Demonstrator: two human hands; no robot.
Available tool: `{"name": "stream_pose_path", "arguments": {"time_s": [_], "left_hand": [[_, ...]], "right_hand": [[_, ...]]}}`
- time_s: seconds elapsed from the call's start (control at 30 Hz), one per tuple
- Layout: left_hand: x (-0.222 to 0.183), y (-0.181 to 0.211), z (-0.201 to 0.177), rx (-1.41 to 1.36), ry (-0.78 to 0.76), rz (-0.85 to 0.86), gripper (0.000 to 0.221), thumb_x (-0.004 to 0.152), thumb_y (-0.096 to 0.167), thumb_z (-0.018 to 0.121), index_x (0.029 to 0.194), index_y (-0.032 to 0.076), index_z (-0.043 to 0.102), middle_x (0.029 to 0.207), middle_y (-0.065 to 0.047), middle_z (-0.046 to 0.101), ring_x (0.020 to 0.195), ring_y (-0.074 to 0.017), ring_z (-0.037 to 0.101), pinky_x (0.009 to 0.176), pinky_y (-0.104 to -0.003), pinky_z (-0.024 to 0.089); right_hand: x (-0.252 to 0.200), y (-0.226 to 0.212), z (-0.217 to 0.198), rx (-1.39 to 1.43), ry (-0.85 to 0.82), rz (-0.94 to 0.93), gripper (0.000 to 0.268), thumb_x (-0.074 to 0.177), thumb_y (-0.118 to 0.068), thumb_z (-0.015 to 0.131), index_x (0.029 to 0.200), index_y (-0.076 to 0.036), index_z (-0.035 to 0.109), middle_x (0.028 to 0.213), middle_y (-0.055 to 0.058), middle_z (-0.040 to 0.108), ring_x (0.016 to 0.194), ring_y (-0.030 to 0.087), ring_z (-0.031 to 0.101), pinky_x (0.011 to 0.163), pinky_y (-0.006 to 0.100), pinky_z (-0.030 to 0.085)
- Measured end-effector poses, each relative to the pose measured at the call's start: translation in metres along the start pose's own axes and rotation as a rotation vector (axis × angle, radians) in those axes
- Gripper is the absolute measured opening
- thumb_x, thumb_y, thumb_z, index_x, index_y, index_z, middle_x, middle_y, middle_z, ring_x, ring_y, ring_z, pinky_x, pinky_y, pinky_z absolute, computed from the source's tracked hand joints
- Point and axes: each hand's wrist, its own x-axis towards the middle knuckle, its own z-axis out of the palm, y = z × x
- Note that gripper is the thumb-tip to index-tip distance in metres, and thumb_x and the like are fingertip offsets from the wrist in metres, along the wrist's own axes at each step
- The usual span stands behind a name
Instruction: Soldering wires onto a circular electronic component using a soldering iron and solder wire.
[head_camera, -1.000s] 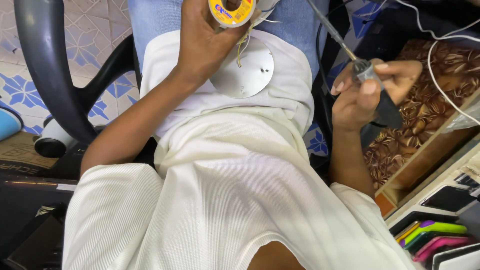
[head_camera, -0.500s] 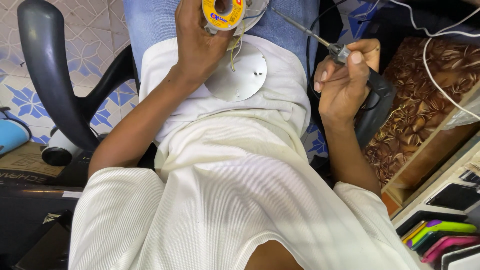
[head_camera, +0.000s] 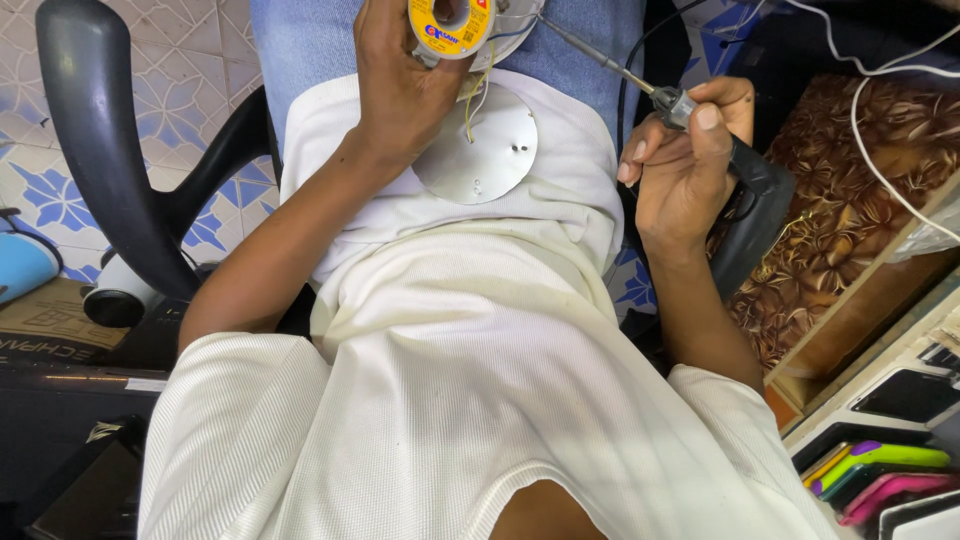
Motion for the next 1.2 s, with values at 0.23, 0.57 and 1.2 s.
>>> {"name": "stream_pose_path", "arguments": {"time_s": [0.23, 0.57, 1.2], "left_hand": [[0.002, 0.007, 0.0, 0.018, -0.011, 0.015, 0.015, 0.092, 0.008, 0.07, 0.095, 0.007, 0.055, 0.088, -0.006, 0.056, 0.08, -0.025, 0.049, 0.074, -0.039, 0.039], [0.003, 0.008, 0.0, -0.017, -0.008, -0.001, 0.016, 0.093, 0.007, 0.069, 0.103, 0.006, 0.057, 0.094, -0.007, 0.059, 0.084, -0.0243, 0.054, 0.076, -0.037, 0.043], [0.003, 0.011, 0.003, -0.121, -0.027, -0.052, 0.019, 0.096, 0.006, 0.069, 0.111, 0.007, 0.057, 0.1, -0.009, 0.057, 0.089, -0.0229, 0.054, 0.079, -0.035, 0.047]], "right_hand": [[0.0, -0.001, -0.001, 0.019, -0.016, -0.001, 0.027, 0.103, -0.034, 0.061, 0.111, -0.013, 0.046, 0.066, 0.01, 0.046, 0.049, 0.023, 0.048, 0.044, 0.032, 0.043], [0.0, -0.002, 0.003, 0.009, -0.005, 0.012, 0.026, 0.102, -0.033, 0.061, 0.11, -0.013, 0.047, 0.066, 0.01, 0.048, 0.049, 0.023, 0.048, 0.043, 0.032, 0.043], [0.001, -0.003, 0.002, 0.029, -0.011, 0.017, 0.027, 0.102, -0.033, 0.062, 0.11, -0.012, 0.047, 0.066, 0.01, 0.047, 0.048, 0.023, 0.048, 0.043, 0.032, 0.042]]}}
